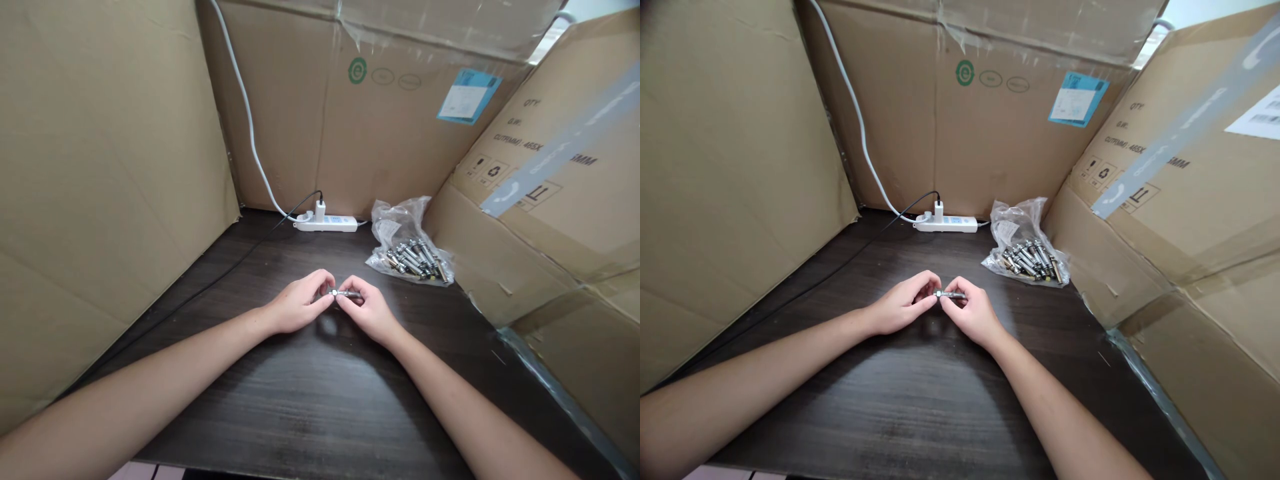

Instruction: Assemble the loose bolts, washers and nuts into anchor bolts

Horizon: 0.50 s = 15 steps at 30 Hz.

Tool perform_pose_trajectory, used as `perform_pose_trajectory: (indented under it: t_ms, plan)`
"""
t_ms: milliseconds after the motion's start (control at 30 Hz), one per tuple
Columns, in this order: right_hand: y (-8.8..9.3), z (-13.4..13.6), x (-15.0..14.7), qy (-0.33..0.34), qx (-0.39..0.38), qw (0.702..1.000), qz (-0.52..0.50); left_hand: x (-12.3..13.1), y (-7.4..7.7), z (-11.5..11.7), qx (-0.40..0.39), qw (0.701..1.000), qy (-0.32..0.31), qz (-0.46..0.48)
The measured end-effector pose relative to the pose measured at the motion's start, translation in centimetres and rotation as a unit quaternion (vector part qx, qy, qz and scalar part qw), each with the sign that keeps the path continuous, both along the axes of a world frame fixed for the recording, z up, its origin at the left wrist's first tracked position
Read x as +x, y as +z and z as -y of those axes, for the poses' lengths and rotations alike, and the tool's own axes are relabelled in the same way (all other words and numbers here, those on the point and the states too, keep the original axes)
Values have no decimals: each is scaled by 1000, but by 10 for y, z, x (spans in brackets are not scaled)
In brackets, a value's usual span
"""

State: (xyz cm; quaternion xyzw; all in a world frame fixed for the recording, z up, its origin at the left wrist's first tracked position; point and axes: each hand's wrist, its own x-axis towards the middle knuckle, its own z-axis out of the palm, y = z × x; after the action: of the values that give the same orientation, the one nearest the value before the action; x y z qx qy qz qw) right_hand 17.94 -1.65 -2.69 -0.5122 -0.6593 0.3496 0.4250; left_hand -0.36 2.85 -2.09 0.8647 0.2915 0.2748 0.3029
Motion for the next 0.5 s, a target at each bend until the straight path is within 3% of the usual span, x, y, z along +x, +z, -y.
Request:
perform_pose_trajectory:
  t_ms: [500]
  plan:
    - [1, -1, 2, 6, -18, 1000, -12, 0, 2, 2, 31, 999, -16, -2]
